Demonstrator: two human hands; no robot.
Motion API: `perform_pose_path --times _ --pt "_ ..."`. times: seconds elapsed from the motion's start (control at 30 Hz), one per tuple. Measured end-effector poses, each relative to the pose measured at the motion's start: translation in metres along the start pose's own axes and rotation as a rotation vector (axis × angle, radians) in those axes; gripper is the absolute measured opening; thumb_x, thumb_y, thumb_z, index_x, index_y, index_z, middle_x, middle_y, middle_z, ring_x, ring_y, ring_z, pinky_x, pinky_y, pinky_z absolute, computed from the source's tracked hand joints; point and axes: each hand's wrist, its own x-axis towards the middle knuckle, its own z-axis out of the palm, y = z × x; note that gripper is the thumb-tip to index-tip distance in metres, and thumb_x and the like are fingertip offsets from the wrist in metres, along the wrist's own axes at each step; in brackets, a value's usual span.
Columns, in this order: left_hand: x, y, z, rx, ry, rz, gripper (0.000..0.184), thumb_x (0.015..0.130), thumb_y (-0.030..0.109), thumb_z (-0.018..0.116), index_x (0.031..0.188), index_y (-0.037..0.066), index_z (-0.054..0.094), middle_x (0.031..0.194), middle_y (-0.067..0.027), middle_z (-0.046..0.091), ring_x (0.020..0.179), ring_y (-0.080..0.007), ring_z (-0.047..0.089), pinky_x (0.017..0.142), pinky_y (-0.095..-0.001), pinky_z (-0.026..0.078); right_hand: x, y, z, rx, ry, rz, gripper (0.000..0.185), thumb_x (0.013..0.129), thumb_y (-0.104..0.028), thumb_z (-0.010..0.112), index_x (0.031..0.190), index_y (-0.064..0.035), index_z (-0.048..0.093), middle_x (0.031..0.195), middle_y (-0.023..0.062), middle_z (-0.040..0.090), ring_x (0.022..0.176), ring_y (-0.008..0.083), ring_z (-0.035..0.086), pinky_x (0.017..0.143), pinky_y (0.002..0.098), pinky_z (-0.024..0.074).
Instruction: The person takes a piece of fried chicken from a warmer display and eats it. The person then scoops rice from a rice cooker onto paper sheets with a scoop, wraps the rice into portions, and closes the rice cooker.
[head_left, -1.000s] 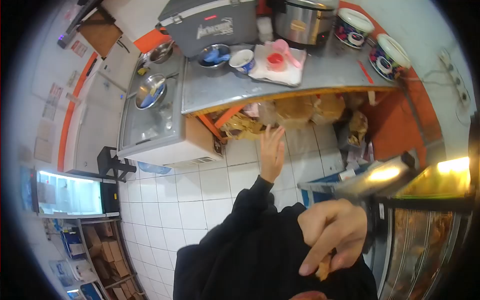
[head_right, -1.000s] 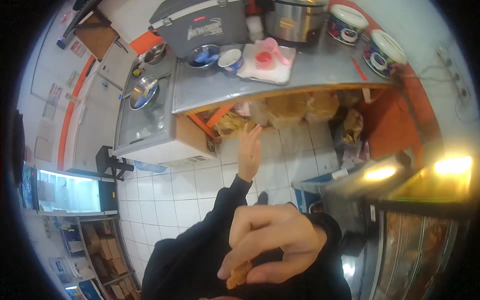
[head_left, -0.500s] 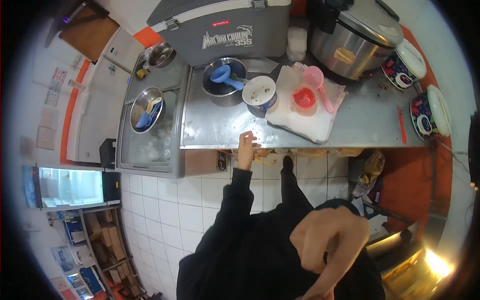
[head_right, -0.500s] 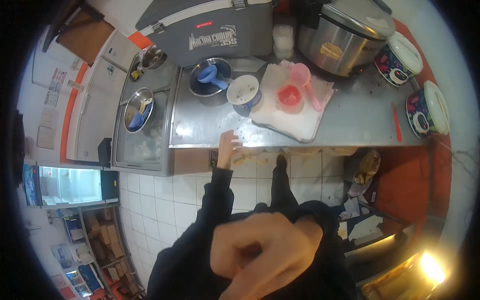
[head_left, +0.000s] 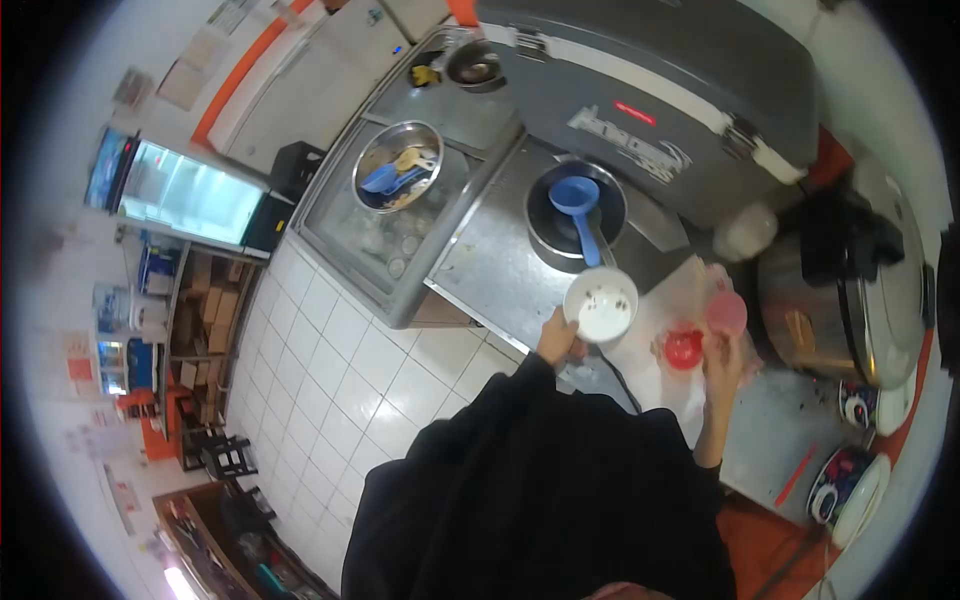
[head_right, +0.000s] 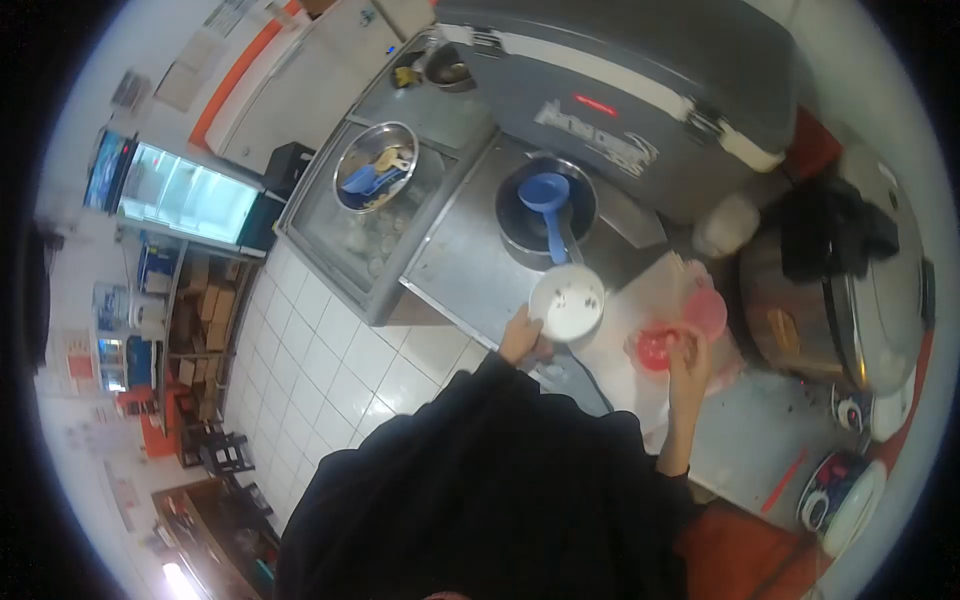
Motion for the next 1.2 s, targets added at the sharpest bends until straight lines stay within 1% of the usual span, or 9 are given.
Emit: perform_pose_path --times 0.1,0.13,0.2,0.3,0.4,0.47,0.7,0.93,1.2 --pt "-0.024 0.008 -0.043 0.131 0.071 0.028 0.031 0.08 0.007 0.038 0.109 -0.001 0.033 0.075 -0.0227 0.057 0.052 -0.0259 0.061 0.044 -0.032 0.052 -0.001 0.132 -0.014 -0.681 0.15 -0.249 0.038 0.075 -0.017 0.058 0.104 0.0052 0.045 0.103 0.0159 0.049 0.078 0.0252 0.053 0.077 0.0325 0.0414" --pt "-0.022 0.006 -0.057 0.117 0.09 0.033 0.031 0.08 0.007 0.038 0.109 -0.001 0.033 0.075 -0.0227 0.057 0.052 -0.0259 0.061 0.044 -0.032 0.052 -0.006 0.14 -0.009 -0.682 0.142 -0.271 0.038 0.075 -0.017 0.058 0.104 0.0052 0.045 0.103 0.0159 0.049 0.078 0.0252 0.053 0.077 0.0325 0.0414" --pt "-0.015 0.002 -0.081 -0.315 0.156 -0.29 0.028 0.081 0.005 0.036 0.107 0.0 0.028 0.074 -0.0244 0.056 0.051 -0.0276 0.06 0.043 -0.0334 0.052 -0.009 0.141 -0.005 -0.696 0.135 -0.269 0.038 0.076 -0.017 0.057 0.104 0.0047 0.045 0.103 0.0157 0.049 0.078 0.0252 0.053 0.077 0.0326 0.0414" --pt "0.01 -0.018 -0.103 -0.455 0.348 -0.117 0.027 0.081 0.005 0.036 0.106 0.001 0.025 0.07 -0.0241 0.055 0.049 -0.0276 0.059 0.04 -0.0337 0.05 0.004 0.13 -0.002 -0.745 0.173 -0.296 0.038 0.076 -0.017 0.056 0.105 0.0039 0.044 0.103 0.0154 0.05 0.079 0.0252 0.053 0.077 0.0326 0.0415" --pt "0.051 -0.057 -0.119 -0.759 0.24 -0.324 0.032 0.084 0.013 0.041 0.109 0.005 0.024 0.069 -0.0164 0.057 0.051 -0.0216 0.059 0.04 -0.0285 0.047 0.047 0.12 0.018 -0.764 0.183 -0.393 0.038 0.077 -0.017 0.055 0.106 0.0031 0.044 0.103 0.0151 0.05 0.079 0.0253 0.053 0.076 0.0327 0.0415" --pt "0.054 -0.049 -0.116 -0.595 0.394 -0.165 0.039 0.087 0.03 0.042 0.112 0.004 0.028 0.071 -0.013 0.058 0.051 -0.0189 0.057 0.04 -0.0275 0.046 0.08 0.112 0.041 -0.75 0.131 -0.493 0.038 0.077 -0.018 0.055 0.107 0.0026 0.044 0.104 0.0149 0.05 0.08 0.0253 0.053 0.076 0.0328 0.0415" --pt "0.025 -0.061 -0.107 -0.713 0.489 -0.218 0.061 0.085 0.026 0.045 0.13 0.01 0.007 0.073 -0.0137 0.059 0.054 -0.0194 0.058 0.044 -0.0304 0.048 0.152 0.072 0.158 -0.715 -0.108 -0.808 0.038 0.078 -0.018 0.052 0.109 0.0008 0.044 0.104 0.0141 0.05 0.081 0.0254 0.054 0.076 0.033 0.0415" --pt "-0.048 -0.09 -0.129 -0.885 0.769 -0.152 0.041 0.086 0.023 0.042 0.118 0.002 0.029 0.074 -0.0135 0.058 0.057 -0.0191 0.058 0.05 -0.0314 0.049 0.147 0.051 0.221 -0.735 -0.31 -0.916 0.037 0.079 -0.019 0.05 0.112 -0.001 0.044 0.105 0.0134 0.051 0.083 0.0255 0.054 0.076 0.0332 0.0416" --pt "-0.099 -0.099 -0.14 -0.793 0.809 -0.164 0.022 0.087 0.023 0.041 0.098 0.005 0.039 0.073 -0.0099 0.059 0.058 -0.0164 0.058 0.05 -0.0276 0.048 0.136 0.05 0.202 -0.862 -0.358 -0.848 0.038 0.081 -0.02 0.048 0.114 -0.0031 0.043 0.106 0.0126 0.051 0.085 0.0257 0.054 0.076 0.0334 0.0416"
